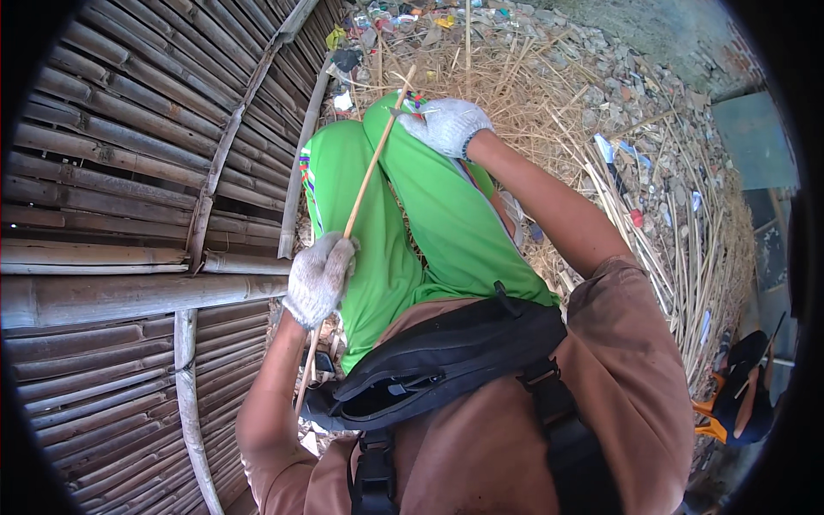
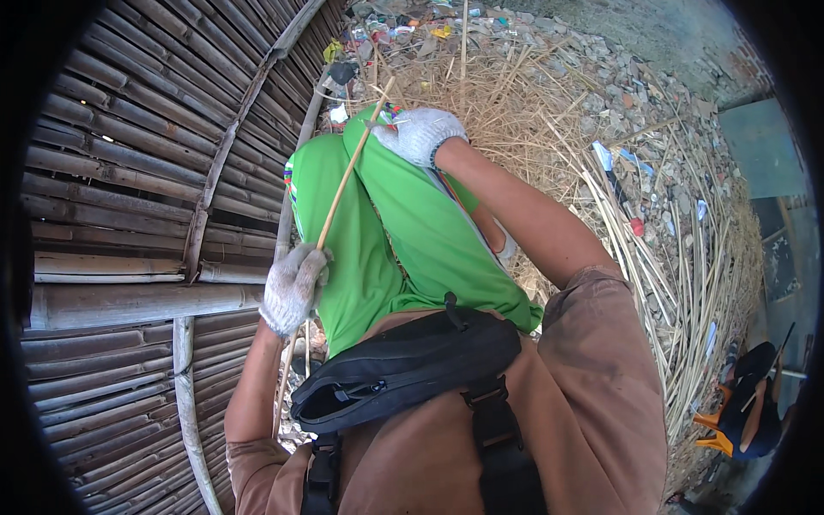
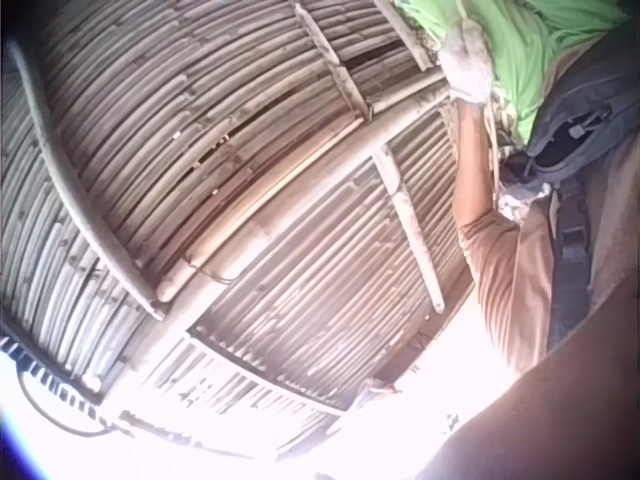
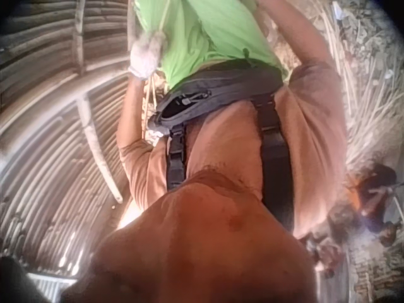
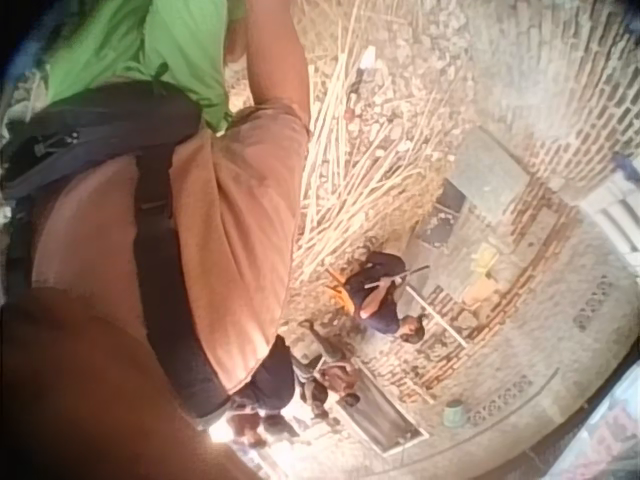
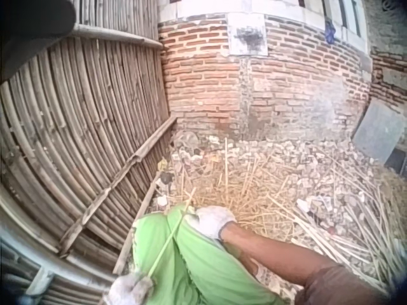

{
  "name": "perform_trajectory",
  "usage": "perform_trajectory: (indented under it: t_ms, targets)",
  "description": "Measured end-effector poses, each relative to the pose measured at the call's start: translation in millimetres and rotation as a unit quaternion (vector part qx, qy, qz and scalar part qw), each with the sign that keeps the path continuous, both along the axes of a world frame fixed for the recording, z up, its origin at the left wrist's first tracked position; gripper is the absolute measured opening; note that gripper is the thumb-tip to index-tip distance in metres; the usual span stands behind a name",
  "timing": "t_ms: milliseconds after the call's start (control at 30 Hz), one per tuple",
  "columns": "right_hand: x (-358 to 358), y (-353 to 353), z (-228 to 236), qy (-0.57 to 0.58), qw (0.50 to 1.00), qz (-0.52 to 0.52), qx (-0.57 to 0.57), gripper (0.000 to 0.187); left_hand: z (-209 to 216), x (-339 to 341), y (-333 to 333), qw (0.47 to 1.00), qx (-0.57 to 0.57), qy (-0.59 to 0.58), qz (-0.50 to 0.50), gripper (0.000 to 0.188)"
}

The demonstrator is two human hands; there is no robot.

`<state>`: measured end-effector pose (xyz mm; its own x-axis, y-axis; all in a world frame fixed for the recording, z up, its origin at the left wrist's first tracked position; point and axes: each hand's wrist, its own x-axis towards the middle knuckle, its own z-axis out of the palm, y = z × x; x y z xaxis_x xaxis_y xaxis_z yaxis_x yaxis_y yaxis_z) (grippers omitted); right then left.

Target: The person whittles the tip of a bamboo stick using a small red knife.

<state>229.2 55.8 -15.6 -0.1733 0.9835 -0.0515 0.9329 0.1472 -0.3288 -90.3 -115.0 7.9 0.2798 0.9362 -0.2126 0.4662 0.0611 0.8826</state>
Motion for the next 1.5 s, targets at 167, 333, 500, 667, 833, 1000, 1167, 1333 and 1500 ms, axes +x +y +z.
perform_trajectory:
  t_ms: [167, 333, 500, 667, 833, 1000, 1167, 1333, 1500]
  targets:
    - [4.0, 0.0, 3.5, -0.012, 1.000, 0.010, -0.012, 0.078, 13.3, 14.6, 13.4, 0.999, -0.020, 0.032, -0.007, 0.037]
    - [-7.0, -3.1, 12.4, -0.002, 1.000, 0.003, -0.007, 0.078, 6.0, 63.1, 91.8, 0.997, -0.061, -0.037, 0.013, 0.033]
    - [-2.4, -2.9, 9.2, 0.006, 1.000, 0.005, 0.009, 0.078, 2.5, 90.9, 134.9, 0.998, -0.056, 0.003, -0.015, 0.030]
    - [-7.6, -2.9, 16.6, -0.010, 0.999, -0.008, -0.051, 0.079, -0.7, 81.1, 120.0, 0.999, -0.037, 0.020, -0.007, 0.034]
    - [-5.5, -3.0, 14.9, -0.001, 0.999, -0.002, -0.047, 0.081, -2.9, 63.2, 101.7, 0.999, -0.031, 0.034, -0.024, 0.036]
    - [-5.2, -2.5, 11.4, 0.019, 0.999, -0.018, -0.036, 0.078, 8.9, 44.2, 68.2, 0.999, -0.038, 0.036, -0.002, 0.037]
    - [-2.2, -2.4, 15.4, 0.011, 0.999, -0.013, -0.040, 0.082, 3.3, 15.4, 32.0, 0.999, 0.014, 0.042, -0.007, 0.039]
    - [-2.7, -3.9, 13.0, 0.021, 0.999, -0.001, -0.025, 0.080, 2.7, -18.4, -15.1, 0.995, 0.079, 0.057, -0.024, 0.032]
    - [-2.2, -3.3, 9.0, 0.003, 1.000, -0.005, -0.026, 0.078, 21.0, -26.2, -48.0, 0.986, 0.106, 0.129, -0.029, 0.030]
